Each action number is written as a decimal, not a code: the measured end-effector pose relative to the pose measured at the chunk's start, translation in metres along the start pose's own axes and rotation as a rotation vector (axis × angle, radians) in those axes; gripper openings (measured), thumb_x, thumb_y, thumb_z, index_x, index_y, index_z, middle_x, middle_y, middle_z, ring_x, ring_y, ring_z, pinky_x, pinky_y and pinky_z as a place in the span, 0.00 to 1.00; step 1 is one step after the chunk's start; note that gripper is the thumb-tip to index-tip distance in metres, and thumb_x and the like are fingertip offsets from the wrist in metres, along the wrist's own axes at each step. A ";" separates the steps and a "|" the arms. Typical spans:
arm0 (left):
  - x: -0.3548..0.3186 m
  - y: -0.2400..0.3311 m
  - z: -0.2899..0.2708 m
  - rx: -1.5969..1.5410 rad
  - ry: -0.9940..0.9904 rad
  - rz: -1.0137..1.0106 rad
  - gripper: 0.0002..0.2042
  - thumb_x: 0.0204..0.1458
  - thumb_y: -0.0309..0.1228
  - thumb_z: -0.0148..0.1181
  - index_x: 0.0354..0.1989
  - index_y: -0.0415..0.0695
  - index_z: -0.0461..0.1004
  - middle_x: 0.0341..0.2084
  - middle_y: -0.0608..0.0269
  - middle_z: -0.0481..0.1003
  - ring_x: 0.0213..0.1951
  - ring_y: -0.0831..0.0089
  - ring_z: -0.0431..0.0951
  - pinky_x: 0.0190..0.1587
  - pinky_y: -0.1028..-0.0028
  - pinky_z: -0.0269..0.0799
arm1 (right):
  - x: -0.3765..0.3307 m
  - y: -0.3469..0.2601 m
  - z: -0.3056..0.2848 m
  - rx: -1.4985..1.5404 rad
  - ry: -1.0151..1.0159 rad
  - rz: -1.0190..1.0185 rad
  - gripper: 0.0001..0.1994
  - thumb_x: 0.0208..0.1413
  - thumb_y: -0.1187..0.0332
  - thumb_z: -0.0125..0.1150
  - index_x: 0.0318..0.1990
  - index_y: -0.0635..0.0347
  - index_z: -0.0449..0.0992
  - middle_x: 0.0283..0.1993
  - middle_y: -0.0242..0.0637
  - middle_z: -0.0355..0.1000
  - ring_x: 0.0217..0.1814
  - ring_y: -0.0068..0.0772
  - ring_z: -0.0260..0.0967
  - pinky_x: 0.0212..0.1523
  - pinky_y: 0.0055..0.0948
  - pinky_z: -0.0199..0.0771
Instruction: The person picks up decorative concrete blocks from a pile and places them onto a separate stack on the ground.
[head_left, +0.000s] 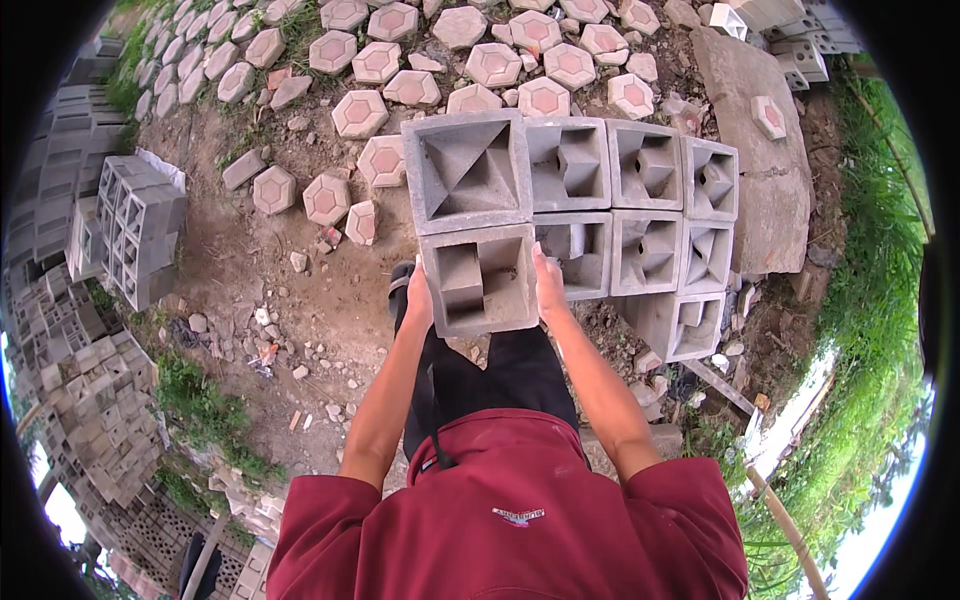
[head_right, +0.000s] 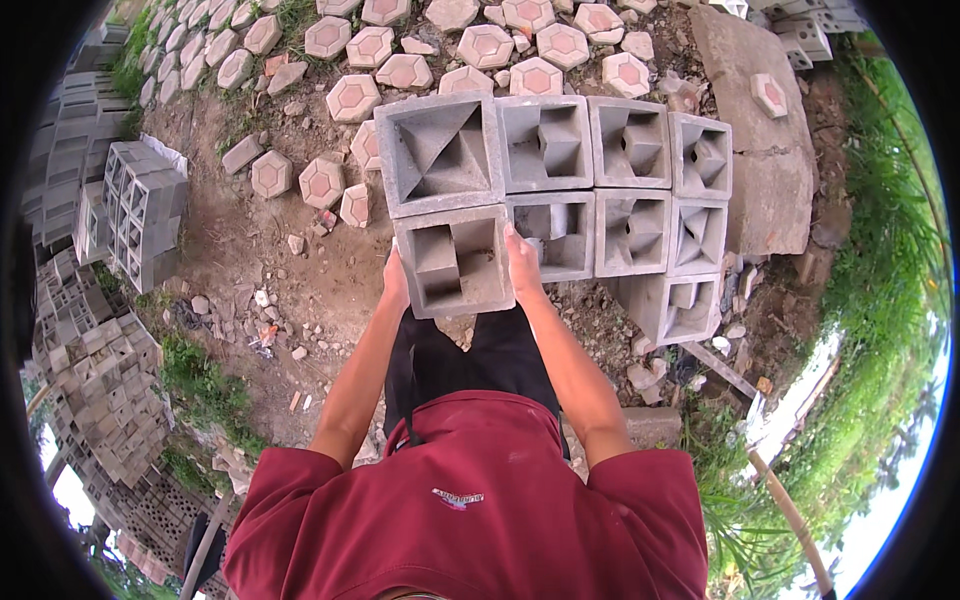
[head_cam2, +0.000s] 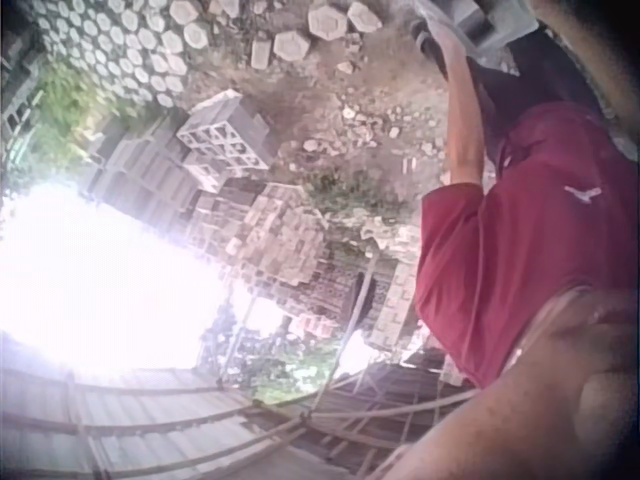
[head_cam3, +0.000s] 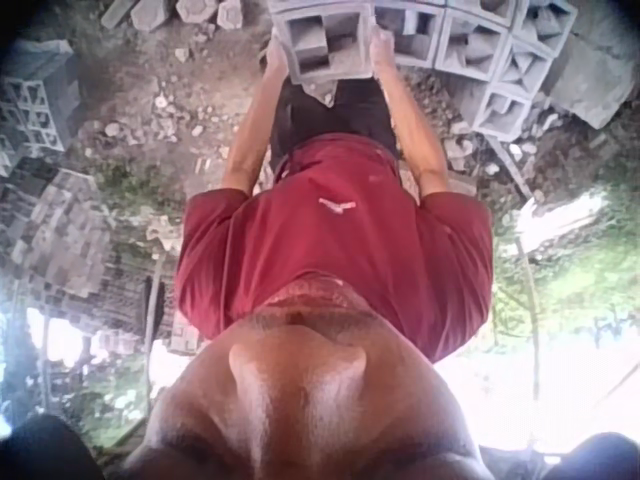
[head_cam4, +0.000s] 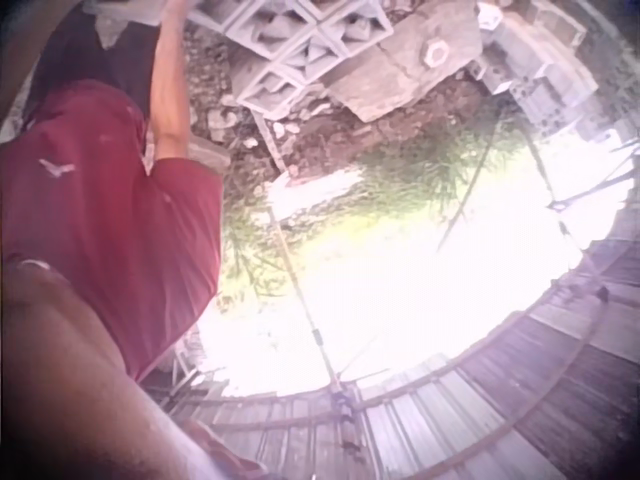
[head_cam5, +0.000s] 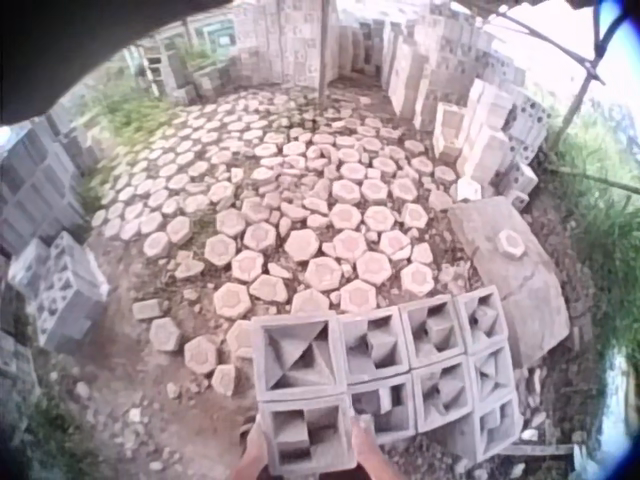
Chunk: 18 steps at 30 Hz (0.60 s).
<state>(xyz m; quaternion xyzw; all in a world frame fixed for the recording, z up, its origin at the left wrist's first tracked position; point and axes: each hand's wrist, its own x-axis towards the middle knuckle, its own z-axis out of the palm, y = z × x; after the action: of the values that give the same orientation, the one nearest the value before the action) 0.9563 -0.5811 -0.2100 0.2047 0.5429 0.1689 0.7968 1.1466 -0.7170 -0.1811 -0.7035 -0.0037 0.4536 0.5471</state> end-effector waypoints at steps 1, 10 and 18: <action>-0.001 0.003 0.003 0.001 -0.008 -0.009 0.23 0.60 0.44 0.35 0.54 0.40 0.63 0.49 0.56 0.68 0.49 0.62 0.70 0.53 0.64 0.64 | 0.000 0.001 0.000 -0.015 0.001 -0.051 0.29 0.58 0.52 0.49 0.54 0.72 0.63 0.56 0.41 0.64 0.58 0.25 0.58 0.58 0.23 0.53; 0.007 -0.003 -0.004 0.094 0.021 0.064 0.25 0.61 0.45 0.33 0.54 0.37 0.64 0.49 0.60 0.68 0.51 0.70 0.67 0.56 0.72 0.58 | 0.001 0.005 0.002 -0.067 0.020 -0.086 0.27 0.58 0.52 0.49 0.54 0.70 0.65 0.53 0.40 0.67 0.55 0.25 0.61 0.55 0.23 0.57; 0.016 -0.012 -0.015 -0.002 -0.147 0.150 0.29 0.59 0.52 0.33 0.58 0.41 0.59 0.57 0.57 0.61 0.58 0.64 0.59 0.61 0.67 0.51 | -0.006 0.003 0.012 -0.103 0.033 -0.158 0.27 0.59 0.51 0.46 0.52 0.71 0.66 0.51 0.38 0.68 0.54 0.24 0.61 0.55 0.23 0.58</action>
<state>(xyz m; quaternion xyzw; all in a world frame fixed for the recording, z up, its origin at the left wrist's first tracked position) 0.9480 -0.5820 -0.2339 0.2558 0.4659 0.2132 0.8198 1.1344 -0.7120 -0.1794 -0.7355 -0.0734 0.3965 0.5445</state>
